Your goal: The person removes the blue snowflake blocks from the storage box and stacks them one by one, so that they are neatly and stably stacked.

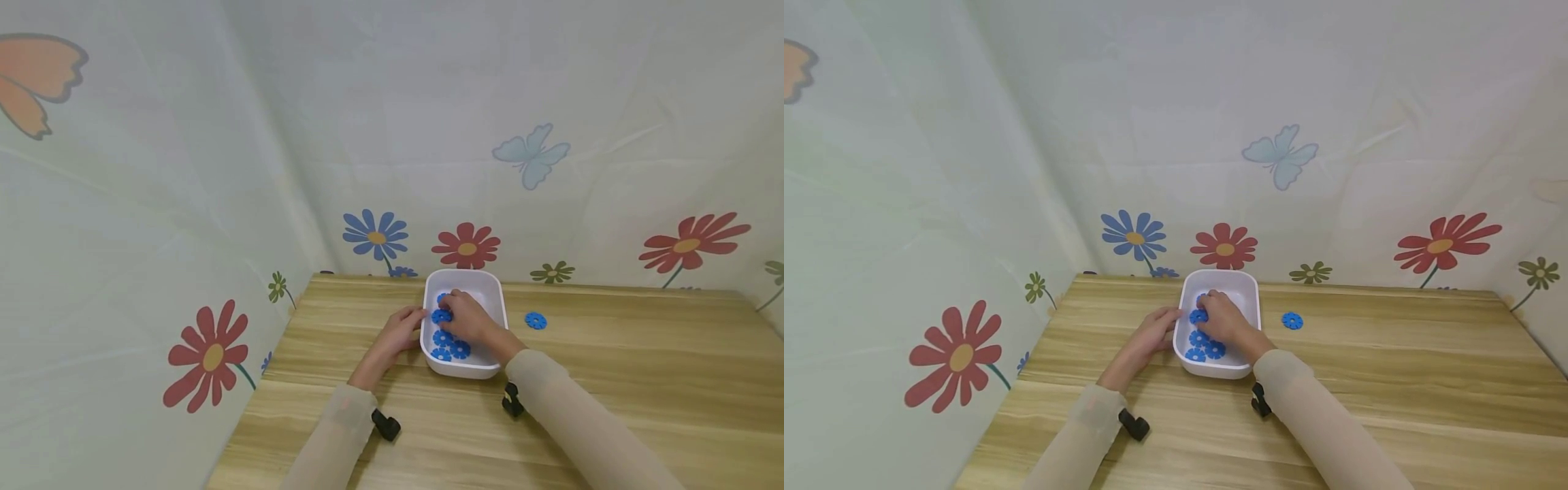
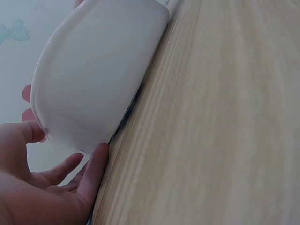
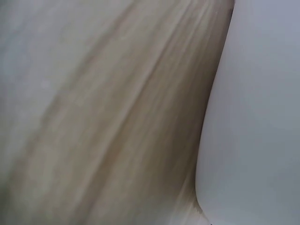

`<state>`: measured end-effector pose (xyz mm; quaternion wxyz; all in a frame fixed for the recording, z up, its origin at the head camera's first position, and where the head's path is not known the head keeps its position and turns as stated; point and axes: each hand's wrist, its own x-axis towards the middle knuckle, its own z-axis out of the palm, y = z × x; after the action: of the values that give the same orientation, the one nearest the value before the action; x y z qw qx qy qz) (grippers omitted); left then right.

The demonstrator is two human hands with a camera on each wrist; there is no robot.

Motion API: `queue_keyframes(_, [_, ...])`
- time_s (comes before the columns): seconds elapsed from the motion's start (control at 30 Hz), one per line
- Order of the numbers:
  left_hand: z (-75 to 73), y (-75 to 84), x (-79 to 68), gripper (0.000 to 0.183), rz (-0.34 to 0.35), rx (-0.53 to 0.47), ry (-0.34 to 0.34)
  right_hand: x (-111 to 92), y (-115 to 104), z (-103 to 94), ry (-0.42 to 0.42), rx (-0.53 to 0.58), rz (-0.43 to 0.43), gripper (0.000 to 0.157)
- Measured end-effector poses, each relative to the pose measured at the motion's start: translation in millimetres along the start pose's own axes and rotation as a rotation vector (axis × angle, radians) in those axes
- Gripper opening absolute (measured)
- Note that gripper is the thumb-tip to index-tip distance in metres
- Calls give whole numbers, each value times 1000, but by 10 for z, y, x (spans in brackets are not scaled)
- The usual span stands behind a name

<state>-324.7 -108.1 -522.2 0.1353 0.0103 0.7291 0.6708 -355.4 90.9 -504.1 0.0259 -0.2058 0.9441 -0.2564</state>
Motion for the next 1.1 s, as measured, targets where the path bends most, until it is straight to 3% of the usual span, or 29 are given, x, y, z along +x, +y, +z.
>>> queue_keyframes(0.4, [29, -7, -8, 53, -2, 0, -1, -14, 12, -28, -8, 12, 0, 45])
queue_keyframes(0.57, [24, -11, -3, 53, -3, -15, 9, -35, -22, -100, -16, -7, -43, 44])
queue_keyframes(0.8, [9, 0, 2, 53, -16, 21, 16, -153, -88, -375, -61, -13, -90, 46])
queue_keyframes(1.1, [14, -5, 35, 55, -32, 43, 36, -334, 14, -842, -32, 12, -179, 39])
